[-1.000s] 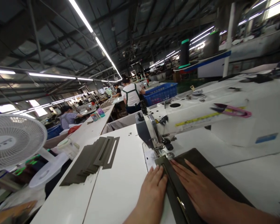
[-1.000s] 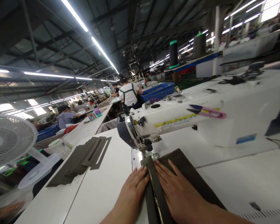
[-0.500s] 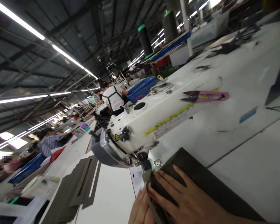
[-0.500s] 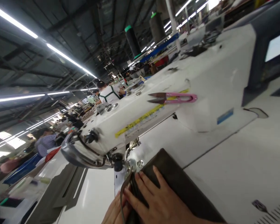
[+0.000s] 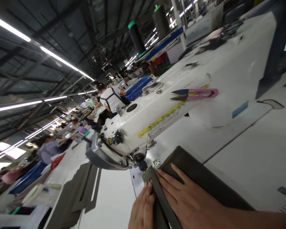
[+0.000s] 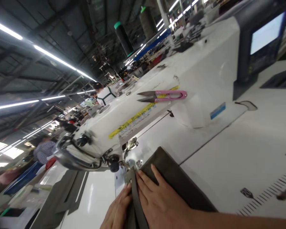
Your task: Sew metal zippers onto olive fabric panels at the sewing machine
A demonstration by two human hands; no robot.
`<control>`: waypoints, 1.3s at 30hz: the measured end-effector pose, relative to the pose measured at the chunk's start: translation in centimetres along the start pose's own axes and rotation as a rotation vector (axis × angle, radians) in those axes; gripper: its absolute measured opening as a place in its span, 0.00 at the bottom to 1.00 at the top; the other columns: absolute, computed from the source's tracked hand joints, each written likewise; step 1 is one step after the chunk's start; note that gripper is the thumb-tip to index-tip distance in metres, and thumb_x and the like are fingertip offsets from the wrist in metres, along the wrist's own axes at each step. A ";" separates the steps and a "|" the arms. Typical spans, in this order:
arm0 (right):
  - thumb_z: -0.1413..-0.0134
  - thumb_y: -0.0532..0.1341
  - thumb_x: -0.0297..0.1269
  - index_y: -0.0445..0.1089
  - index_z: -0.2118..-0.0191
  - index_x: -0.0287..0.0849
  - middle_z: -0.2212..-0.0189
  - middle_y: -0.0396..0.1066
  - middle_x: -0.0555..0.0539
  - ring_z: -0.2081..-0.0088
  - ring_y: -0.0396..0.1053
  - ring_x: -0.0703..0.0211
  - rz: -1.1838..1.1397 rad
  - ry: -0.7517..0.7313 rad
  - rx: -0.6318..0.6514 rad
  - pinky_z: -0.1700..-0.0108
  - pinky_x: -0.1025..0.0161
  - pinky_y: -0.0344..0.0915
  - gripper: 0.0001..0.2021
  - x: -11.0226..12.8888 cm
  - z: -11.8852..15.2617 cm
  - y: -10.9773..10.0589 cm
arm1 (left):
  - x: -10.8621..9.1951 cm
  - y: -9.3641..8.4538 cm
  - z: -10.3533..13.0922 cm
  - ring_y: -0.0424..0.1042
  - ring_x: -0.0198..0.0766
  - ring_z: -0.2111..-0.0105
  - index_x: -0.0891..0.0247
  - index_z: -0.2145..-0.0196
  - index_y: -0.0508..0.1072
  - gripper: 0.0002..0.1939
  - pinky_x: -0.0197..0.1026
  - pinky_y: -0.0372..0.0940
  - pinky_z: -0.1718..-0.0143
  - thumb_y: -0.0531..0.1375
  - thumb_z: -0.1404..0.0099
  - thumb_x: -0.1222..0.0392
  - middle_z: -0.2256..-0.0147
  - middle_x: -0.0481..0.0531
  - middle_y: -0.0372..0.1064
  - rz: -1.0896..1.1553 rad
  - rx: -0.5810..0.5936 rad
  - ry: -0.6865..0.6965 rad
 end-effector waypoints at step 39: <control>0.46 0.49 0.30 0.49 0.36 0.43 0.44 0.62 0.44 0.45 0.60 0.49 -0.030 -0.194 0.157 0.44 0.50 0.57 0.30 -1.8 -0.6 2.7 | 0.4 -0.2 -3.5 0.74 0.43 0.61 0.69 0.64 0.71 0.15 0.42 0.72 0.61 0.45 0.32 0.72 0.62 0.59 0.73 -0.089 -0.144 0.018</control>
Point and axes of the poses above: each hand's wrist, its own z-axis away from the middle knuckle, its own y-axis out of the palm, x = y × z, the point moved 8 cm from there along -z, towards the middle knuckle
